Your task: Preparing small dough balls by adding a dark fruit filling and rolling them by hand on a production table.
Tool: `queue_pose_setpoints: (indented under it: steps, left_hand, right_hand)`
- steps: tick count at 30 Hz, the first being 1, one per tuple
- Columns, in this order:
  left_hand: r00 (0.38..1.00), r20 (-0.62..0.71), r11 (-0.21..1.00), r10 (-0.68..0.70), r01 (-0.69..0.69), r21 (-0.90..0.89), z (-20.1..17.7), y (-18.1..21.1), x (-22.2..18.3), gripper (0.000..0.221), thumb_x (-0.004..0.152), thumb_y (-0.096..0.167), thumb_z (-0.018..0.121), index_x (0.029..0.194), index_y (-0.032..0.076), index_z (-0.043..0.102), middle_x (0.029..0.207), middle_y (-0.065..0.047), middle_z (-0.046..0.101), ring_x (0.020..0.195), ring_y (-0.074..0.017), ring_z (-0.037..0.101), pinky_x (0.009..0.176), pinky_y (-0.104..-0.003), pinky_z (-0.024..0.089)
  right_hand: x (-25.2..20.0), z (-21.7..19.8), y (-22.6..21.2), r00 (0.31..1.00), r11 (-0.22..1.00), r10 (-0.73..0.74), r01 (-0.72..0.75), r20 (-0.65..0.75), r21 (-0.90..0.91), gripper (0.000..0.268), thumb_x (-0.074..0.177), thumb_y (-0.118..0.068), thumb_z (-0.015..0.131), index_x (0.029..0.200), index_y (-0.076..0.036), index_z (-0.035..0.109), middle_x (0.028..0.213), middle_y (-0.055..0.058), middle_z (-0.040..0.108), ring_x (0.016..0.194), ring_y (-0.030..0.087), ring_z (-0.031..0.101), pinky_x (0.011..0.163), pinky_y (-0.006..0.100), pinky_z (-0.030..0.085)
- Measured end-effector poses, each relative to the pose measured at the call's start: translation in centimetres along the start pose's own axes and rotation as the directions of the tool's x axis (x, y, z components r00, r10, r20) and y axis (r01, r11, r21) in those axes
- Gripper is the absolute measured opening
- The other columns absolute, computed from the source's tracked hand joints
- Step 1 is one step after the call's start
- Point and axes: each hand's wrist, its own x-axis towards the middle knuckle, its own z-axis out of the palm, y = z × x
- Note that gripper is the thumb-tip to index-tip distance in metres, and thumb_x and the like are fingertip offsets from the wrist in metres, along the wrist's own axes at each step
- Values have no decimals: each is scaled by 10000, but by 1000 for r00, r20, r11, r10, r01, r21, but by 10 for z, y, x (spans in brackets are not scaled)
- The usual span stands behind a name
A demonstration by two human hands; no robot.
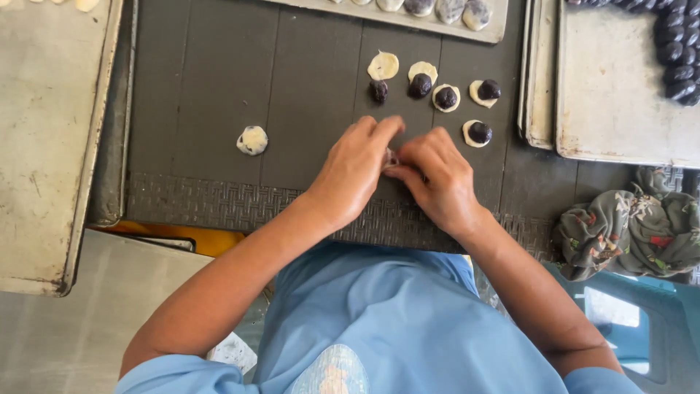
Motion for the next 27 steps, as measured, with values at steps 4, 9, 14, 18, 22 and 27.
queue_pose_setpoints:
  steps: [4,9,14,18,22,27]
  left_hand:
    - [992,-13,976,123,-119,184,-8,16,-13,599,933,-43,538,1464,30,271,898,-211,571,829,-383,617,704,-495,541]
    - [907,-253,889,338,-219,402,4,18,-31,465,1005,-65,447,1459,-30,354,991,-199,630,868,-305,626,793,-374,551]
    - [938,-279,848,206,-28,530,-11,11,-39,392,902,165,687,1262,62,573,1027,-106,570,905,-257,537,719,-366,431]
    - [931,-296,872,215,-47,486,8,-15,-37,315,854,238,723,1106,103,593,931,-17,513,854,-218,505,677,-352,384]
    - [908,-333,922,255,-124,367,10,-16,-35,157,926,123,621,1082,110,613,920,-5,532,868,-191,520,702,-306,380]
    - [855,-367,888,366,-204,411,11,2,-42,152,909,18,664,1059,6,643,929,-103,567,862,-235,561,728,-330,417]
  right_hand:
    - [0,10,12,996,998,65,-65,63,-9,233,862,-154,775,987,3,658,912,108,616,808,323,565,801,427,482]
    - [0,17,15,999,999,-16,17,35,-34,131,900,-67,726,808,-26,641,872,97,603,819,326,545,772,409,463]
    - [2,-2,8,983,991,129,-126,128,-31,256,853,-145,792,1059,-19,706,998,104,658,923,312,573,840,411,456]
    - [-7,6,8,986,991,103,-91,133,-94,166,852,-86,778,984,-6,716,950,110,656,881,322,579,819,413,463]
    - [-4,14,3,972,976,214,-217,97,29,162,814,-123,824,868,-53,688,851,68,632,813,286,584,770,384,483]
    - [-2,15,-2,961,957,267,-273,73,95,212,801,-92,833,957,-30,704,899,77,659,814,240,619,779,381,527]
